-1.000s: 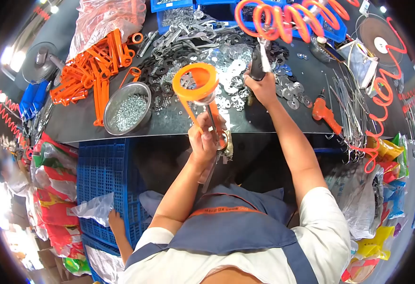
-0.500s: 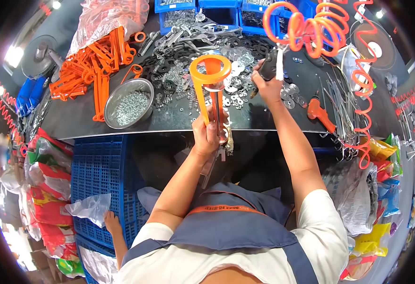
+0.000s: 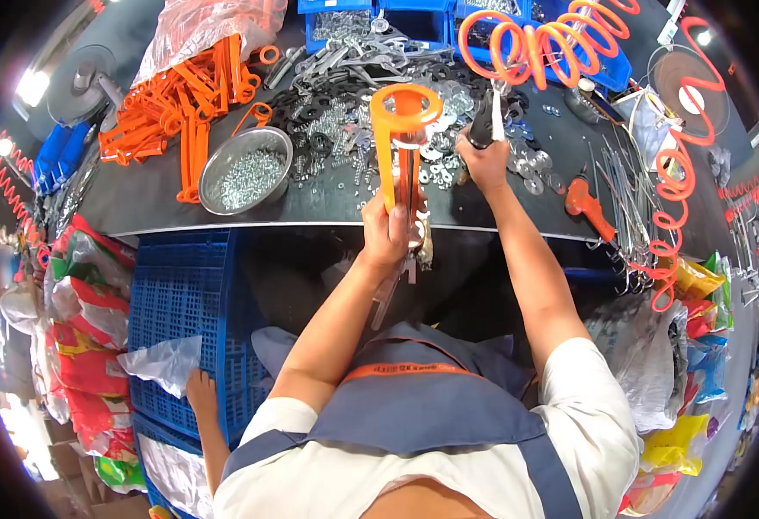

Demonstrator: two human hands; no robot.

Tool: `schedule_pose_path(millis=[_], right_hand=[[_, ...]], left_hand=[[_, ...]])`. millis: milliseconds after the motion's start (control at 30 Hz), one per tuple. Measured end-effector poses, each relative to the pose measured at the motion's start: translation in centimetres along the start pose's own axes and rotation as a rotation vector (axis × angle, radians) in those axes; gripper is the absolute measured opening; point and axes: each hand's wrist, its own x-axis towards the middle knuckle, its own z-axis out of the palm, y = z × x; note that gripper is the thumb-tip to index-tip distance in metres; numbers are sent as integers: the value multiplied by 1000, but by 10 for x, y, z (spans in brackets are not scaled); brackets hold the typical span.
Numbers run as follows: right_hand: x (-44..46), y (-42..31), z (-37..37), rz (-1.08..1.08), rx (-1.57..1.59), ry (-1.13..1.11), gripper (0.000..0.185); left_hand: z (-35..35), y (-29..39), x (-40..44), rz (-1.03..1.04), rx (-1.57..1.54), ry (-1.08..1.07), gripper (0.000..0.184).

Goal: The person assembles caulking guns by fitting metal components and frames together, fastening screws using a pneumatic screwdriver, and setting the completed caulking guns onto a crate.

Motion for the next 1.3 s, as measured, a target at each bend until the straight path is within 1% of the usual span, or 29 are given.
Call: schedule_pose_path(millis=[33, 67, 133, 200, 267, 300, 333, 367, 400, 433, 500, 533, 600, 633, 667, 700, 733, 800, 867, 900, 967, 1033, 1067, 1133, 1200, 1267, 1300], right_hand=[[-3, -2, 2, 36, 100, 55, 13], [-6, -5, 1, 28, 105, 65, 13], [-11, -17, -3, 26, 71, 76, 14], [-4, -29, -11, 27, 115, 105, 17], [6, -42, -21, 127, 318, 84, 21], [21, -71, -26, 99, 441, 166, 25], [38, -87, -33, 65, 460, 167, 30], [54, -118, -41, 99, 582, 201, 29], [72, -131, -48, 41, 707, 205, 29], [90, -155, -55, 26, 808, 198, 27], [121, -196, -62, -33, 1039, 224, 22], [132, -217, -63, -120, 1110, 178, 20], [145, -240, -60, -180, 1080, -1, 23], [137, -261, -47, -77, 1014, 42, 20], [131, -268, -41, -25, 901, -28, 16], [129, -264, -38, -51, 793, -154, 19], [125, -258, -32, -81, 682, -277, 22], [117, -252, -17, -98, 676, -349, 26], [116, -252, -15, -73, 703, -349, 26], [115, -253, -15, -68, 702, -349, 26], [112, -256, -16, -97, 821, -374, 24], [108, -258, -18, -98, 766, -368, 23], [106, -258, -18, -101, 715, -365, 22], [104, -256, -16, -77, 721, -368, 22], [106, -256, -17, -70, 732, -370, 21], [111, -258, -23, -84, 713, -297, 20], [114, -264, -30, -62, 714, -183, 20]], left_hand=[[1, 0, -1, -44, -32, 8, 50], [-1, 1, 0, -32, -29, 3, 50], [-5, 1, -1, -84, -27, -100, 60], [-5, -4, 1, -61, -26, -99, 57], [-6, -6, -2, -85, -31, -108, 56], [-5, -4, -1, -79, -39, -100, 56], [-4, -2, -1, -70, -36, -100, 56], [-4, 0, -1, -88, -24, -101, 55], [-5, 2, 0, -106, -12, -101, 55], [-5, 8, 3, -96, 33, -105, 55], [-5, 6, 3, -76, 28, -102, 55], [-5, 5, 2, -60, 23, -102, 54], [-4, 3, 2, -70, 10, -93, 55], [-1, 1, 1, -58, -24, -59, 53], [-1, -2, 0, -48, -59, -28, 52], [-7, -6, -2, -76, -40, -120, 60], [-7, -1, 0, -71, -40, -114, 60], [-4, 9, 3, -23, -20, -83, 59], [-5, 10, 2, -17, -14, -72, 59], [-4, 12, 2, -54, -16, -81, 60], [-4, 14, 1, -95, -20, -100, 60], [-2, 14, 5, -42, 9, -45, 60], [-2, 15, 7, -41, 6, -46, 60], [-4, 20, 3, -112, 11, -80, 60], [-4, 14, 1, -86, 37, -74, 60], [-4, 10, 3, -68, 49, -76, 58], [-3, 13, 4, -35, 41, -63, 55]])
